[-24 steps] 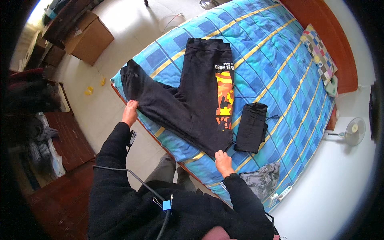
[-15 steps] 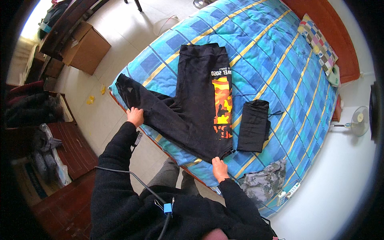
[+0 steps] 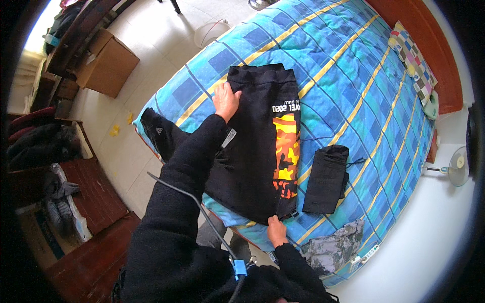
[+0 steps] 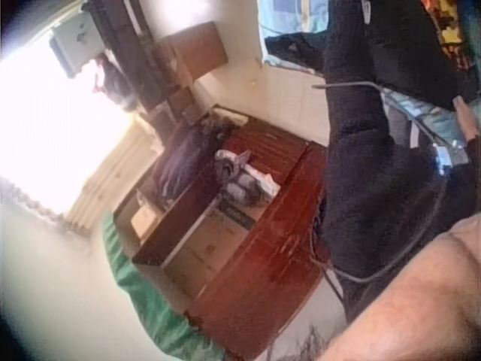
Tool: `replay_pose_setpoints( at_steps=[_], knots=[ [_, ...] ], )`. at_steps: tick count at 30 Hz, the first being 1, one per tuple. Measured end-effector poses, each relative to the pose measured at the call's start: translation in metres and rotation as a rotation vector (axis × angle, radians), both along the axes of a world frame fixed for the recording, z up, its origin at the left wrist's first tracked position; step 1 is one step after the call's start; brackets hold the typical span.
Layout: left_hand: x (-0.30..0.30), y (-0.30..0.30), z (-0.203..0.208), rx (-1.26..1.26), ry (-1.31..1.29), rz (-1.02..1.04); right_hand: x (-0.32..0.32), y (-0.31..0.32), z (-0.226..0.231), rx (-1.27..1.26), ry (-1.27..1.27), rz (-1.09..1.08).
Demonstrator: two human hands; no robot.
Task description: The person folds several garments on a bed, including black pants with a graphic print, camouflage-patterned pants, and a dark gray top. Each item is smoothed, folded into a compact rectangle, and stacked. The folded stack is then placed into a cardboard box.
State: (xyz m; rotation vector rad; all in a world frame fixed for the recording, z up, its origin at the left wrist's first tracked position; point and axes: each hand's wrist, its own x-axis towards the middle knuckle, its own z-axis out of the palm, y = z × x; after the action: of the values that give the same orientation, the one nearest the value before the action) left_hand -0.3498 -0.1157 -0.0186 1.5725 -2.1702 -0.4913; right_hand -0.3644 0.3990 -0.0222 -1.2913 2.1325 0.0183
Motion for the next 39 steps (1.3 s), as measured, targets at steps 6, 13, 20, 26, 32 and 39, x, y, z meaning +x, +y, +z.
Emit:
replay_pose_setpoints(
  at_steps=[6, 13, 20, 26, 32, 39],
  knots=[
    [-0.03, -0.025, -0.015, -0.017, -0.092, 0.091, -0.001, -0.006, -0.002, 0.072, -0.034, -0.01],
    [-0.024, -0.019, -0.019, -0.314, -0.081, -0.006, -0.004, -0.014, -0.004, 0.17, -0.061, -0.006],
    [-0.029, -0.037, -0.005, -0.215, -0.313, -0.146, -0.005, -0.013, -0.007, 0.167, -0.063, -0.014],
    [-0.037, -0.026, 0.036, -0.163, -0.091, -0.111, -0.007, -0.014, -0.008, 0.183, -0.057, -0.002],
    [-0.057, -0.02, 0.039, 0.351, 0.536, 0.1, -0.007, -0.013, -0.01, 0.198, -0.065, -0.005],
    [-0.098, 0.018, 0.022, 0.684, 0.893, 0.158, -0.01, -0.014, -0.01, 0.22, -0.067, 0.021]
  ],
)
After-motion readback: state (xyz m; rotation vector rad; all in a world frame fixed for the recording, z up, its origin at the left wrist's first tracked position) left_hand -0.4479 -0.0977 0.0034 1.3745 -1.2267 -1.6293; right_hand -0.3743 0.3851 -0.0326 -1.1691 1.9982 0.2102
